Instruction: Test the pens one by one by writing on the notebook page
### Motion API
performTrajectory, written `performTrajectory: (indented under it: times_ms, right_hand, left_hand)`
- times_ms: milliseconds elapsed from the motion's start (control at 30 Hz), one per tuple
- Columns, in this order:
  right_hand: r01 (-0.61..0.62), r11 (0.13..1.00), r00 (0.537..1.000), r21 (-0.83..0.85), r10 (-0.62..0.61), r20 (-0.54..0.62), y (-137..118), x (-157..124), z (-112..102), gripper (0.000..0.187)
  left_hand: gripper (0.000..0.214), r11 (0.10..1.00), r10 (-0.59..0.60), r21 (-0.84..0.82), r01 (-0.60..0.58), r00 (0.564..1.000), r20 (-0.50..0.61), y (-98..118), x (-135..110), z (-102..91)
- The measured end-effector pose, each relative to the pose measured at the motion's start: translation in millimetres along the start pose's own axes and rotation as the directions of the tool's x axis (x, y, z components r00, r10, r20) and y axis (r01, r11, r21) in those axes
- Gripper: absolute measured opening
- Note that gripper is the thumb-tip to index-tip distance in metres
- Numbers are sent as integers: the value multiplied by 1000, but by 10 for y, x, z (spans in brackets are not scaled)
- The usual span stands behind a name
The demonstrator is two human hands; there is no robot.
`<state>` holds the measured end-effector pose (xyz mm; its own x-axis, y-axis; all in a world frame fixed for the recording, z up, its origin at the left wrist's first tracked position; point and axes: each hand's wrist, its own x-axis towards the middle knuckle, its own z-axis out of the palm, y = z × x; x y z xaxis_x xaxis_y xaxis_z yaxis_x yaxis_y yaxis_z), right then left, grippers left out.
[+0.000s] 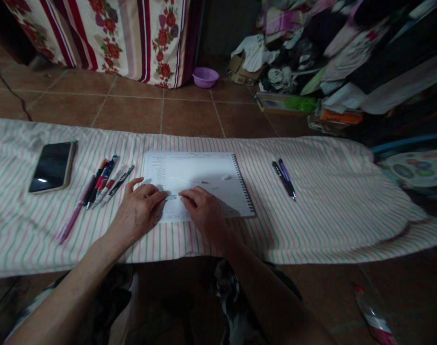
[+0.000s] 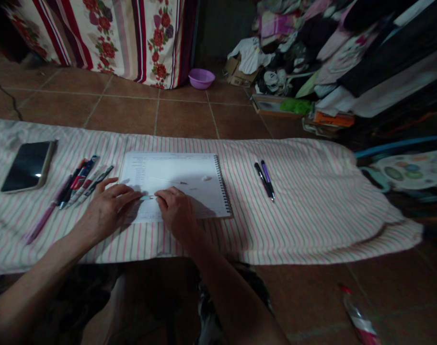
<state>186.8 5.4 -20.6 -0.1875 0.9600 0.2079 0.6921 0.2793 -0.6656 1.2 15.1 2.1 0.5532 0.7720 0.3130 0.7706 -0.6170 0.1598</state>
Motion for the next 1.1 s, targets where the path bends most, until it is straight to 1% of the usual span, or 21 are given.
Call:
performTrajectory:
  times_ms: [300, 467, 633, 833, 967, 1100]
  right_hand:
    - [42, 999, 999, -9, -42, 0, 32, -13, 55, 18]
    - [75, 995, 997, -72, -74, 24, 35, -14, 65, 19]
    - [74, 986, 996, -150, -67, 51, 45, -8, 52, 21]
    - [64, 981, 997, -184, -54, 55, 31, -8, 30, 20]
    - [63, 973, 997, -222, -49, 67, 7, -7, 25, 19]
    - [63, 967, 996, -245, -44, 81, -1, -4, 12, 18]
  left_hand:
    - [25, 990, 60, 123, -64, 998, 34, -37, 32, -41]
    - [24, 973, 63, 220, -75, 996, 62, -1, 63, -68]
    - [25, 974, 54, 215, -69, 996, 74, -19, 64, -39]
    - [26, 983, 47, 172, -62, 995, 92, -69, 39, -20]
    - [26, 982, 43, 179, -57, 996, 80, -66, 42, -30]
    - [27, 984, 39, 168, -56, 994, 100, -50, 51, -34]
